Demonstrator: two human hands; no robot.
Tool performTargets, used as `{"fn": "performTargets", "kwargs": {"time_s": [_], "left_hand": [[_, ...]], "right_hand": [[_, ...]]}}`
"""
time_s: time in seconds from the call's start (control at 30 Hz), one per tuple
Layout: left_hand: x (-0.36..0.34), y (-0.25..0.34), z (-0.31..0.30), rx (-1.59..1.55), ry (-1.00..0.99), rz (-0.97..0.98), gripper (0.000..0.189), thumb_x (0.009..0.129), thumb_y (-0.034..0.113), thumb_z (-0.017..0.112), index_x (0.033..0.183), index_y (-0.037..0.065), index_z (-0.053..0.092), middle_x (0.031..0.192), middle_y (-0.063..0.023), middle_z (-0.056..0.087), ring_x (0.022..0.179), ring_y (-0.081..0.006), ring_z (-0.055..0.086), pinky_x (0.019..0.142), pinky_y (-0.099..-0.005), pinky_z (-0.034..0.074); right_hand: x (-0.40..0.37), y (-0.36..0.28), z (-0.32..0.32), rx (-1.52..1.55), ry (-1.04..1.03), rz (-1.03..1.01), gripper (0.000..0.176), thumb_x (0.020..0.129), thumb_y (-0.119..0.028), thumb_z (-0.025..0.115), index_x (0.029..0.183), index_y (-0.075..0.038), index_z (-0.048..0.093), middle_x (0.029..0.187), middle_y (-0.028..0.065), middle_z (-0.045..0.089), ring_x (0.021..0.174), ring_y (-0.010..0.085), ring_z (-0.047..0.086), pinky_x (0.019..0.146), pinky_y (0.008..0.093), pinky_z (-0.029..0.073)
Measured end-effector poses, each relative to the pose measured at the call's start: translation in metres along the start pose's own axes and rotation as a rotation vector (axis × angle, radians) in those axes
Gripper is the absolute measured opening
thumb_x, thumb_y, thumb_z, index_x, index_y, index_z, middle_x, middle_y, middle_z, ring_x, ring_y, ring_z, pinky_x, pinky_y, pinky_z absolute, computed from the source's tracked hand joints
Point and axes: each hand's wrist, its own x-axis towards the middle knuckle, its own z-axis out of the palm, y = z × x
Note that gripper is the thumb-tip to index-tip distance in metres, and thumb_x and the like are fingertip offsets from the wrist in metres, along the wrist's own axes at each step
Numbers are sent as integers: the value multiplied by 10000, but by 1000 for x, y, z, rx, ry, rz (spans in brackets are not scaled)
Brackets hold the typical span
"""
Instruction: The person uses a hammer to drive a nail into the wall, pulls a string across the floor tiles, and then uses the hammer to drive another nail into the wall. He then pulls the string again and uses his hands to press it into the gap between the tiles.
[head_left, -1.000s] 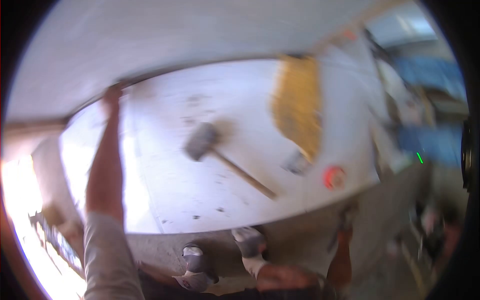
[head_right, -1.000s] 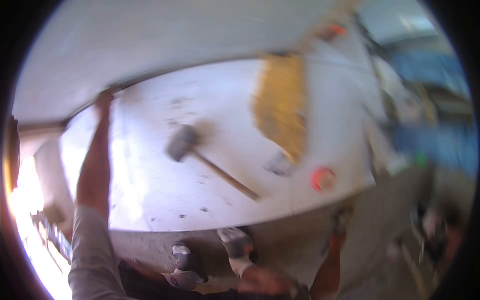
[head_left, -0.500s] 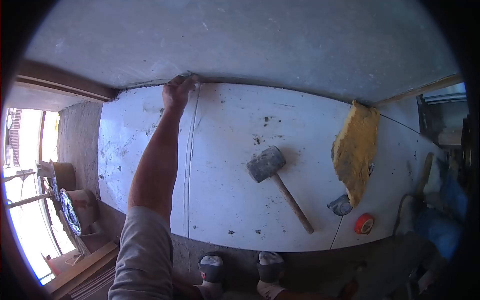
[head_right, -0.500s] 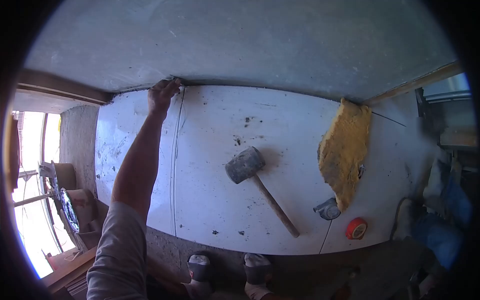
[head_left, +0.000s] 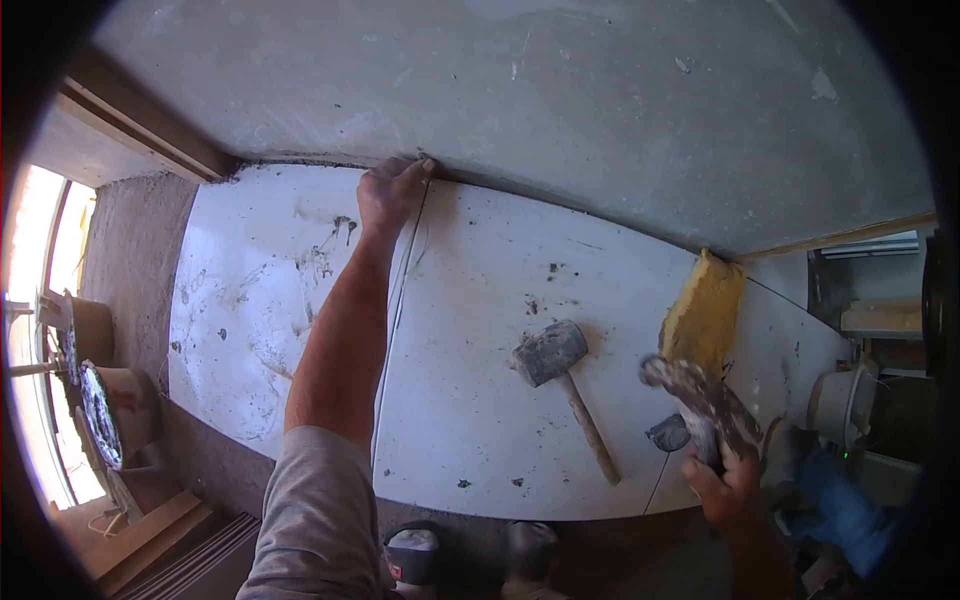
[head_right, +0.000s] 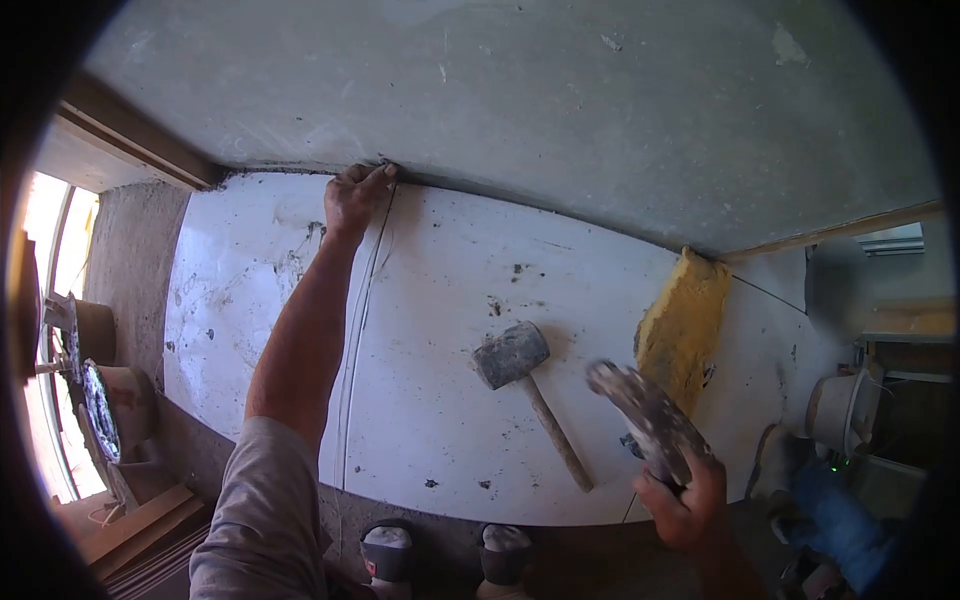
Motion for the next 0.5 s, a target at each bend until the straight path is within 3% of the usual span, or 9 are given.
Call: {"fn": "performTargets", "kwargs": {"time_s": [0.07, 0.13, 0.2, 0.33, 0.37, 0.43, 0.5], "left_hand": [[-2, 0, 3, -9, 17, -11, 418, 776, 417, 757, 921, 26, 729, 743, -92, 692, 696, -166, 629, 690, -314, 491], [-5, 7, -1, 89, 20, 1, 434, 781, 442, 751, 937, 38, 731, 743, -89, 697, 698, -174, 642, 692, -320, 496], [-4, 10, -2, 113, 25, 7, 423, 783, 437, 753, 932, 41, 732, 731, -80, 693, 683, -164, 635, 678, -314, 495], [-10, 16, -5, 128, 52, 34, 391, 784, 419, 762, 901, 47, 733, 689, -59, 676, 629, -129, 600, 629, -298, 481], [-9, 21, -9, 100, -7, -52, 373, 786, 399, 766, 886, 42, 726, 667, -52, 664, 606, -110, 572, 609, -292, 469], [-2, 14, -10, 109, -39, -39, 383, 784, 410, 765, 884, 43, 723, 661, -55, 659, 597, -119, 568, 607, -297, 470], [5, 8, -11, 118, -70, -28, 393, 782, 422, 763, 882, 44, 721, 655, -58, 654, 588, -127, 564, 606, -303, 470]], "right_hand": [[58, -55, 31, 232, -79, -125, 344, 856, -177, 648, 1113, 32, 556, 692, 63, 566, 594, 89, 517, 527, 269, 435], [109, -62, 62, 146, -173, -205, 244, 909, -215, 603, 995, 11, 570, 630, 50, 546, 565, 87, 492, 509, 284, 422], [149, -77, 96, 86, -120, -281, 262, 962, -261, 544, 871, -16, 540, 563, 38, 502, 529, 95, 481, 486, 302, 405], [218, -99, 143, -105, 4, -440, 392, 985, -364, 500, 769, -38, 471, 541, 103, 517, 480, 256, 542, 480, 378, 428], [231, -100, 149, -107, -4, -431, 392, 985, -364, 500, 769, -38, 471, 541, 103, 517, 480, 256, 542, 480, 378, 428], [259, -98, 159, -322, 99, -538, 405, 983, -382, 493, 764, -42, 475, 552, 126, 541, 500, 318, 565, 491, 420, 444], [274, -99, 161, -380, 73, -520, 400, 983, -380, 493, 768, -43, 480, 555, 131, 544, 513, 318, 578, 500, 428, 452]]}}
